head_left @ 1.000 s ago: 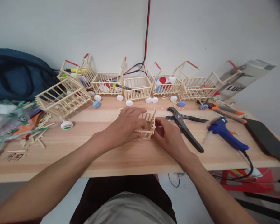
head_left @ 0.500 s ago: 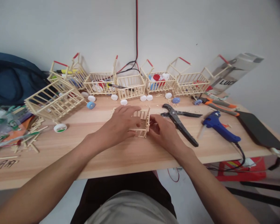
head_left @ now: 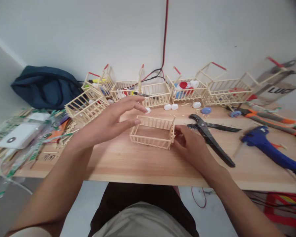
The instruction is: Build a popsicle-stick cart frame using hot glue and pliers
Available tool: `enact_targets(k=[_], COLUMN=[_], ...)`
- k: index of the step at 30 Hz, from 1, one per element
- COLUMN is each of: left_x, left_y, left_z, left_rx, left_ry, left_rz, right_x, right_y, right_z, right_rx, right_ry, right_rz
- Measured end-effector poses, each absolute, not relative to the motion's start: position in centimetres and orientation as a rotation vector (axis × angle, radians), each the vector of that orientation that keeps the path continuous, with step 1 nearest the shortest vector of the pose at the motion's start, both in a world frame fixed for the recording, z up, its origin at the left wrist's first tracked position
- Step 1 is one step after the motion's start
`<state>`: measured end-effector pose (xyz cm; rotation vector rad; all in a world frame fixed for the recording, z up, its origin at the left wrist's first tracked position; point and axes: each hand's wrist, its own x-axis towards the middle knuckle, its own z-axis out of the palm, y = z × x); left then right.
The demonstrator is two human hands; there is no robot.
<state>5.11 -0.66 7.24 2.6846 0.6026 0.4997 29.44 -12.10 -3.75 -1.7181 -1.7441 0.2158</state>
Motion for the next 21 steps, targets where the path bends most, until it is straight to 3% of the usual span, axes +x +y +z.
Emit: enact_targets(k=[7, 21], left_x=[1.8, 3.8], left_y=[-0.2, -2.2], left_z=[4.1, -1.0], left_rx=[2.577, 2.719], left_ry=[0.907, 0.965], left_rz=[0.624, 0.37], right_x=[29.4, 29.3], right_y=[-12.1, -12.1], right_z=[-3.9, -3.8], right_rx=[-1.768, -1.719], right_ry=[-1.765, -1.787], right_rz=[0.189, 0.161])
